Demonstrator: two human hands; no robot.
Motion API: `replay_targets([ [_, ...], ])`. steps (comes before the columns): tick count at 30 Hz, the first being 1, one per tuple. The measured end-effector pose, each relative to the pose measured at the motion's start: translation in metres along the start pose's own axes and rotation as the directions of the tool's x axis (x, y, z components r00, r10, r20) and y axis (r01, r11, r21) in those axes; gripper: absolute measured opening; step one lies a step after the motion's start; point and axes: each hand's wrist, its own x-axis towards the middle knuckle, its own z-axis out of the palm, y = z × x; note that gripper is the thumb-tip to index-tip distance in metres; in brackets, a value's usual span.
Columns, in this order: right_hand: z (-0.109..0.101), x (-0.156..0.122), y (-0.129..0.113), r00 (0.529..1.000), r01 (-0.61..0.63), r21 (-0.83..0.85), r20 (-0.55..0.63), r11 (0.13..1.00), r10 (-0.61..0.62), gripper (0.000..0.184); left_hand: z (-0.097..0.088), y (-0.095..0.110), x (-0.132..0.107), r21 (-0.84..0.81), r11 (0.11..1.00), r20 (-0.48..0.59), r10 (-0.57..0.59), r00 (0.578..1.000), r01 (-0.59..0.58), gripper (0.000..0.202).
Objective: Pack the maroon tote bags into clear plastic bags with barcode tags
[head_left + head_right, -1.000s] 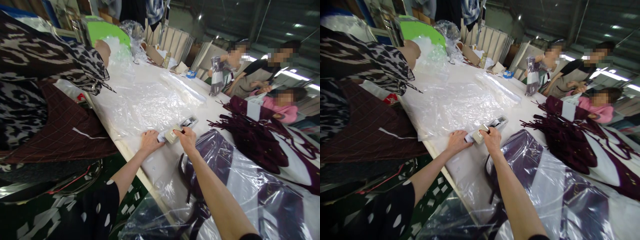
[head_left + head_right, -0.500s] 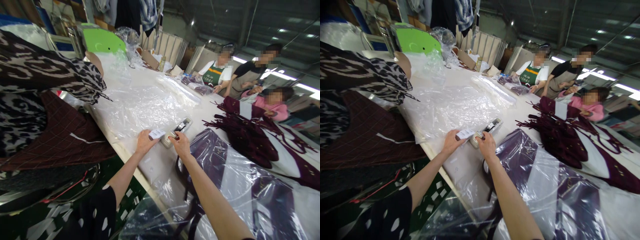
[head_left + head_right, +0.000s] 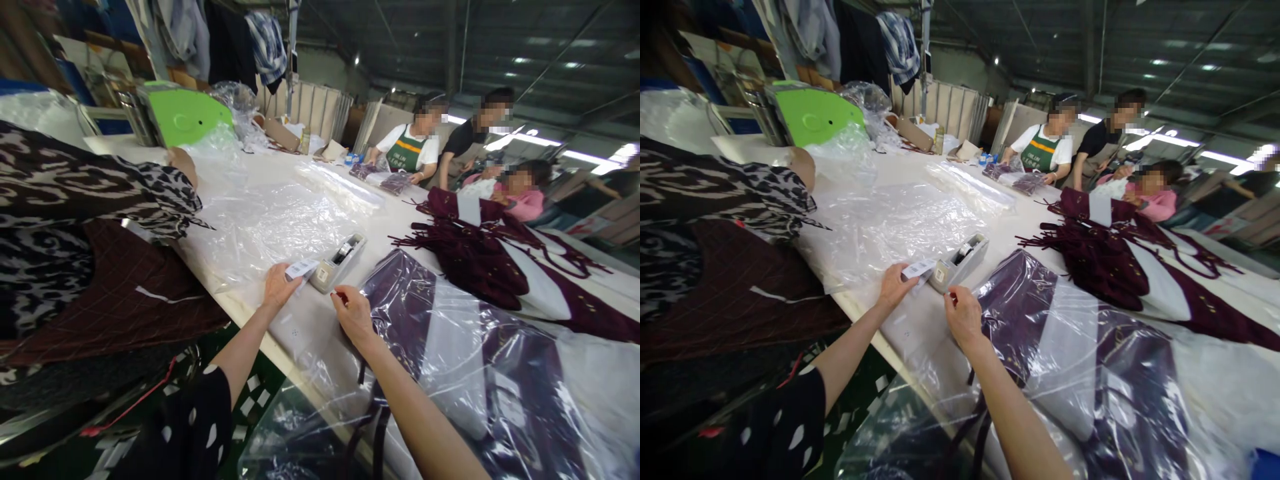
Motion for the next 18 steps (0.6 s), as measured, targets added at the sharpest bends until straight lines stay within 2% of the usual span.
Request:
replay_targets([
  [7,-0.019,-0.017,-0.004,0.999,-0.033,0.038,0.021,0.999,0.032,0.02,-0.009,0.003,0.001,-0.211,0.975,-0.001,-0.073,0.997,0.071,0.044],
  [10,-0.028,-0.023,-0.01,0.997,-0.07,0.105,0.038,0.992,0.067,0.021,-0.023,0.008,-0.004,-0.324,0.94,0.032,-0.102,0.994,0.107,0.053],
  [12,-0.034,-0.026,-0.019,0.989,-0.137,0.236,0.095,0.962,0.117,0.022,-0.038,0.017,-0.014,-0.37,0.922,0.044,-0.106,0.993,0.114,0.057],
  [14,-0.039,-0.029,-0.033,0.958,-0.274,0.458,0.204,0.846,0.2,0.027,-0.054,0.033,-0.029,-0.376,0.924,0.039,-0.055,0.998,0.066,0.056],
  [16,-0.043,-0.032,-0.048,0.906,-0.423,0.676,0.338,0.604,0.256,0.033,-0.066,0.055,-0.05,-0.305,0.947,0.015,0.107,0.994,-0.098,0.05],
  [18,-0.047,-0.036,-0.061,0.869,-0.49,0.797,0.415,0.354,0.269,0.035,-0.07,0.078,-0.074,-0.187,0.923,-0.003,0.343,0.939,-0.337,0.045],
])
